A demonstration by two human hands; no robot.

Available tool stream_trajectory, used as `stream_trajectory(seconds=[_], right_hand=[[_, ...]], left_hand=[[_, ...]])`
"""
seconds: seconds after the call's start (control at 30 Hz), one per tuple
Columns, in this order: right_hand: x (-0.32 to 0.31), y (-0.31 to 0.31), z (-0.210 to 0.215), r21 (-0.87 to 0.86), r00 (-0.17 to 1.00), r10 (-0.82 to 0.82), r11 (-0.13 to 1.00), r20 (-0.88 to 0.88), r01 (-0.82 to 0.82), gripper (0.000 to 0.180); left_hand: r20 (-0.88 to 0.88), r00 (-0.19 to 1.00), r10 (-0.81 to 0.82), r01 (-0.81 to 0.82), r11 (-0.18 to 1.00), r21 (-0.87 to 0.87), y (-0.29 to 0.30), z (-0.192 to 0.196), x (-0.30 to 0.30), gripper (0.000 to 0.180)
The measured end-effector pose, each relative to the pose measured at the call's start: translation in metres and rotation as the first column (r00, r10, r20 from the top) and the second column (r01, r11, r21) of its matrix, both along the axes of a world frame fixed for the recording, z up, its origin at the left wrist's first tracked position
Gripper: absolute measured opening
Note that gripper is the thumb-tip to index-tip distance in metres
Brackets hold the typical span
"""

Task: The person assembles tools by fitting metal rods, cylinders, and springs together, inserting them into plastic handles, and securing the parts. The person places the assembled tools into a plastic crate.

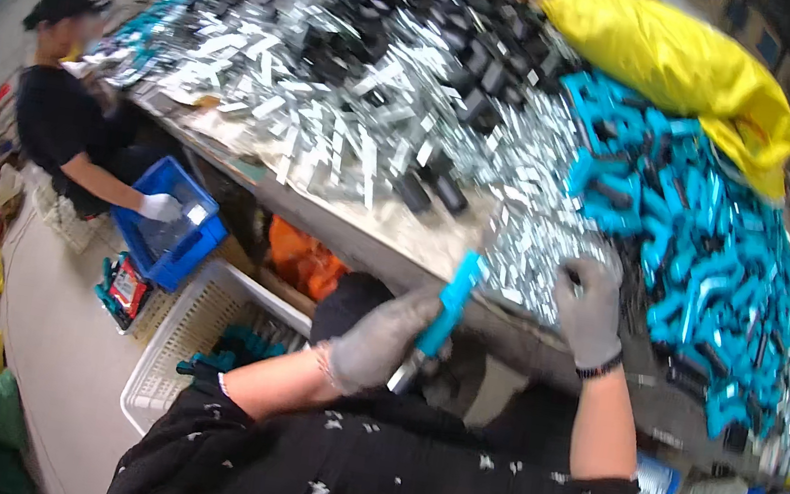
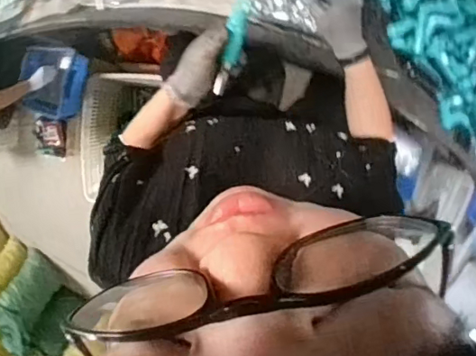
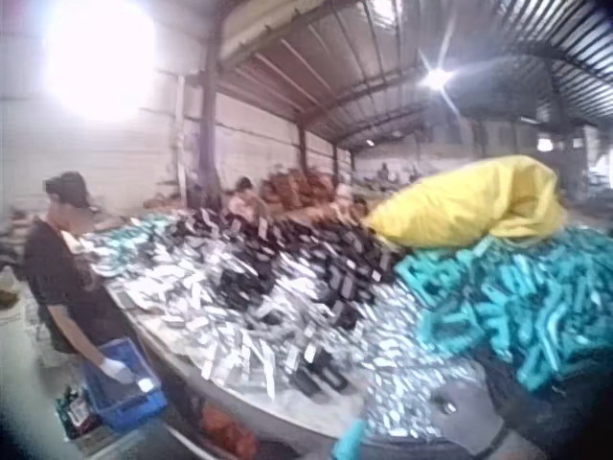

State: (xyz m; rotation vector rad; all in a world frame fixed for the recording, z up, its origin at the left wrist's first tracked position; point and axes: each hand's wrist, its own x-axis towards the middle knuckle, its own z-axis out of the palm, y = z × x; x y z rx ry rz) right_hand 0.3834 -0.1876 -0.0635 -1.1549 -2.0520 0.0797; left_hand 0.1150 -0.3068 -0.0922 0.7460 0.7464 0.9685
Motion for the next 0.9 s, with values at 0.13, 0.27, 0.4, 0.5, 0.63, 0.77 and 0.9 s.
stream_trajectory(seconds=[0.13,0.27,0.4,0.5,0.63,0.77,0.9], right_hand=[[-0.034,-0.03,0.02,-0.16,0.965,0.191,0.962,-0.181,-0.221,0.017],[-0.066,-0.056,0.015,-0.299,0.906,0.245,0.886,-0.346,-0.354,0.012],[-0.076,-0.069,0.003,-0.313,0.838,0.238,0.849,-0.491,-0.425,0.012],[-0.076,-0.07,0.0,-0.272,0.869,0.274,0.873,-0.412,-0.404,0.01],[-0.077,-0.084,-0.013,-0.3,0.845,0.207,0.871,-0.492,-0.389,0.013],[-0.075,-0.091,-0.01,-0.464,0.764,0.075,0.755,-0.64,-0.463,0.01],[-0.075,-0.085,-0.023,-0.477,0.716,0.089,0.688,-0.693,-0.547,0.017]], left_hand=[[-0.09,0.991,0.094,-0.084,0.99,0.115,0.005,0.008,-0.003,0.051],[0.038,0.995,0.087,-0.089,0.994,0.062,0.01,0.005,0.005,0.056],[-0.054,0.993,0.105,-0.1,0.991,0.092,0.0,0.011,0.008,0.055],[-0.117,0.979,0.169,-0.156,0.982,0.111,-0.006,0.004,0.013,0.049],[-0.176,0.965,0.196,-0.139,0.947,0.29,-0.011,-0.012,0.018,0.058],[-0.083,0.984,0.156,-0.13,0.956,0.264,-0.011,-0.013,0.018,0.065],[-0.083,0.981,0.177,-0.144,0.942,0.302,-0.007,-0.018,0.013,0.065]])
